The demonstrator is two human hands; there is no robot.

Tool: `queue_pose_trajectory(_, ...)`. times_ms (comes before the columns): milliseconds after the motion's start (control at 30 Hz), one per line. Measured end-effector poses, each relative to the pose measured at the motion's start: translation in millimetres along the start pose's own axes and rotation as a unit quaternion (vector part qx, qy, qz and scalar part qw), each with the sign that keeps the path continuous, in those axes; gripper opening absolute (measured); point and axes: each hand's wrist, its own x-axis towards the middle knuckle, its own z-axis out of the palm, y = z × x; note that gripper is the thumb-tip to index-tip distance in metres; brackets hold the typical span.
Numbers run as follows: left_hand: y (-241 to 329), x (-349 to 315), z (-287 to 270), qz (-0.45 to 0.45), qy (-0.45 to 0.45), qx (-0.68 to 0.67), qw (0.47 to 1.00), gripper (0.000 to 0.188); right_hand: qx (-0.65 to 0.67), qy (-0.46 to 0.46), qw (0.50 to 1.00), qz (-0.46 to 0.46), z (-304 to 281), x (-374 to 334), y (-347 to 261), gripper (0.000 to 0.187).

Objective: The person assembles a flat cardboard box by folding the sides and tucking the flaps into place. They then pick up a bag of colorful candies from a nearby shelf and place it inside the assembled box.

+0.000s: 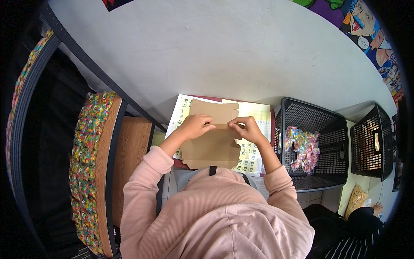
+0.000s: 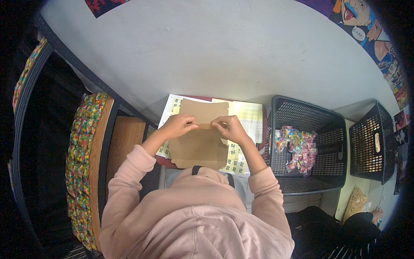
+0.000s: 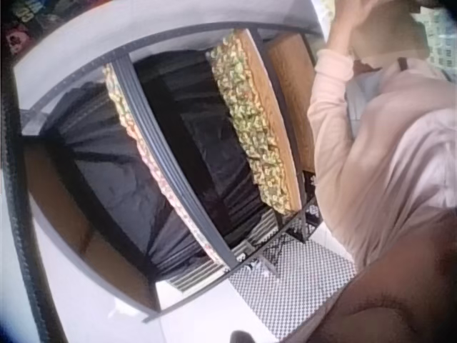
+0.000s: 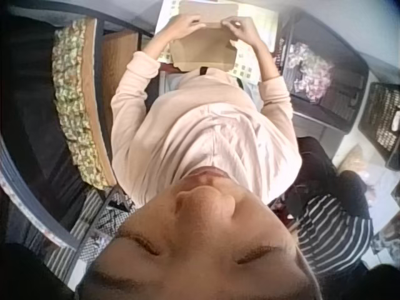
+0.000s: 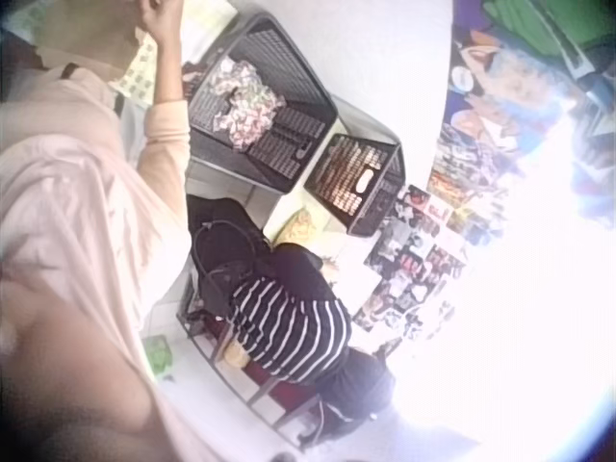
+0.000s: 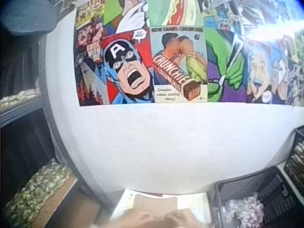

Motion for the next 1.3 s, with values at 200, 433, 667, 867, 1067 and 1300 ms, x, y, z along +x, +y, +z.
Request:
queue_pose_trajectory(200,-2.2,5.2,2.9,0.009,0.024,0.016,1.0,0.027,-0.237,0.096,0.945,-0.203,27.6,7.1,-39.2,0.012)
queue_pose_trajectory(433,-5.5,-4.2,-0.3,-0.004,-0.013,-0.13,0.991,0.02,-0.151,0.046,0.974,-0.165,40.0,8.6,-28.6,0.006)
queue_pose_trajectory(667,-13.5,-13.6,-10.6,0.014,-0.005,-0.146,0.989,0.018,-0.14,0.046,0.98,-0.135,34.7,11.1,-33.3,0.004)
queue_pose_trajectory(867,-11.6,-8.5,-16.2,-0.007,-0.012,-0.09,0.996,0.019,-0.145,0.074,0.97,-0.179,32.6,15.5,-31.7,0.003)
queue_pose_trajectory(1067,-20.2,-15.1,-20.8,-0.007,-0.021,-0.124,0.992,0.023,-0.167,0.067,0.972,-0.15,29.7,15.6,-32.7,0.004)
queue_pose_trajectory(1300,-22.1,-13.5,-25.9,-0.04,-0.056,-0.092,0.993,0.023,-0.127,0.04,0.982,-0.131,25.9,18.4,-34.3,0.01)
